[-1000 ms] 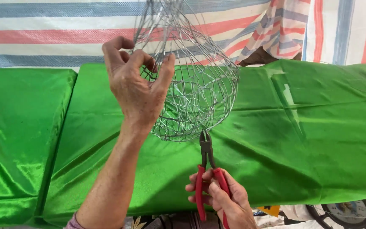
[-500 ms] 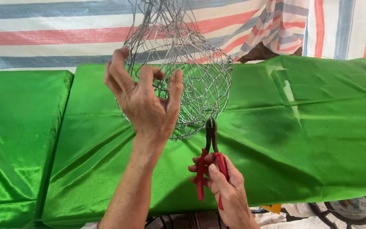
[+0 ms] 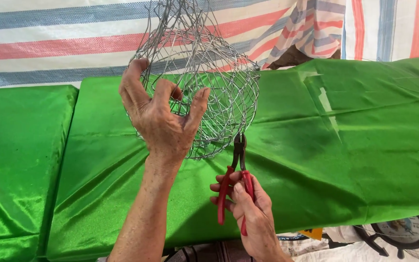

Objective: Trimming and shaping a wire mesh structure using hand-held wire cutters.

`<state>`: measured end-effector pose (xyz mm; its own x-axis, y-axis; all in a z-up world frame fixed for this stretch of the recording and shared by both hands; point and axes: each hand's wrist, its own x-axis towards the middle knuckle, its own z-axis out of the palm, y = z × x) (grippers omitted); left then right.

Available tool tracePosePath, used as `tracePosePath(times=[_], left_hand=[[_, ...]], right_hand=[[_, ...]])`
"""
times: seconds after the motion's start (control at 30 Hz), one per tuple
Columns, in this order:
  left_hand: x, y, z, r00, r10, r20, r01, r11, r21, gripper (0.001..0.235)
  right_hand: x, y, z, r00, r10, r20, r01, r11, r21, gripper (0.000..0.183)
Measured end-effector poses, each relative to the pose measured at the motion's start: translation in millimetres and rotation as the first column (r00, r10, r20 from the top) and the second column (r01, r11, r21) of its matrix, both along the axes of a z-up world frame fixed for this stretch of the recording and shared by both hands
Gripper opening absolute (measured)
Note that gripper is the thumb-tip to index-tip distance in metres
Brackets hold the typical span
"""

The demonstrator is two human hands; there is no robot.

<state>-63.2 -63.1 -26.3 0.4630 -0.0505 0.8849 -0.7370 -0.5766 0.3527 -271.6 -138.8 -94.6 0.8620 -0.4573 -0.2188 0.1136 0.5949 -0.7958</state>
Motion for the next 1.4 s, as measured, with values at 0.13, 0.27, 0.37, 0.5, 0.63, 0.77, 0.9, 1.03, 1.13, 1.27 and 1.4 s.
tracePosePath(times=[0.13,0.27,0.37,0.5,0.63,0.77,0.9,1.03,1.13,1.27,1.4], left_hand=[[-4,-3,0,1.0,0.009,0.012,-0.009,1.0,0.0,0.046],[-4,-5,-5,0.999,0.04,-0.001,-0.04,0.999,0.002,0.048],[-7,-5,-2,1.0,0.011,-0.014,-0.011,1.0,-0.013,0.047],[-7,-3,2,0.998,-0.056,-0.008,0.056,0.998,-0.029,0.045],[-5,-3,1,0.999,-0.054,0.004,0.054,0.998,-0.025,0.046],[-3,-3,2,0.999,-0.044,0.016,0.044,0.999,-0.029,0.048],[-2,-4,-1,1.0,-0.017,0.012,0.017,1.0,-0.009,0.048],[-3,-5,-1,1.0,-0.019,0.01,0.019,1.0,-0.017,0.047],[-4,-6,-1,1.0,-0.029,0.008,0.03,0.999,-0.028,0.045],[-4,-5,0,0.999,-0.031,0.008,0.031,0.999,-0.027,0.046],[-5,-5,0,1.0,-0.028,0.003,0.028,0.999,-0.027,0.046]], right_hand=[[9,9,6,0.999,-0.044,0.006,0.044,0.999,0.03,0.025],[16,17,5,0.996,-0.085,0.036,0.081,0.992,0.1,0.024],[21,20,0,0.992,-0.107,0.062,0.099,0.988,0.118,0.024],[25,17,7,0.997,-0.074,-0.018,0.076,0.984,0.162,0.018],[28,14,3,0.996,-0.079,-0.036,0.084,0.983,0.161,0.014],[30,9,3,0.996,-0.07,-0.06,0.066,0.995,-0.072,0.012],[29,7,5,0.994,-0.048,-0.097,0.036,0.992,-0.125,0.009],[27,5,1,0.998,-0.041,-0.053,0.038,0.997,-0.061,0.007],[27,5,0,0.999,-0.04,-0.029,0.04,0.999,-0.002,0.016],[25,1,-4,0.998,0.004,0.057,-0.009,0.996,0.093,0.016],[23,-5,-1,0.996,0.041,0.081,-0.059,0.97,0.235,0.015]])
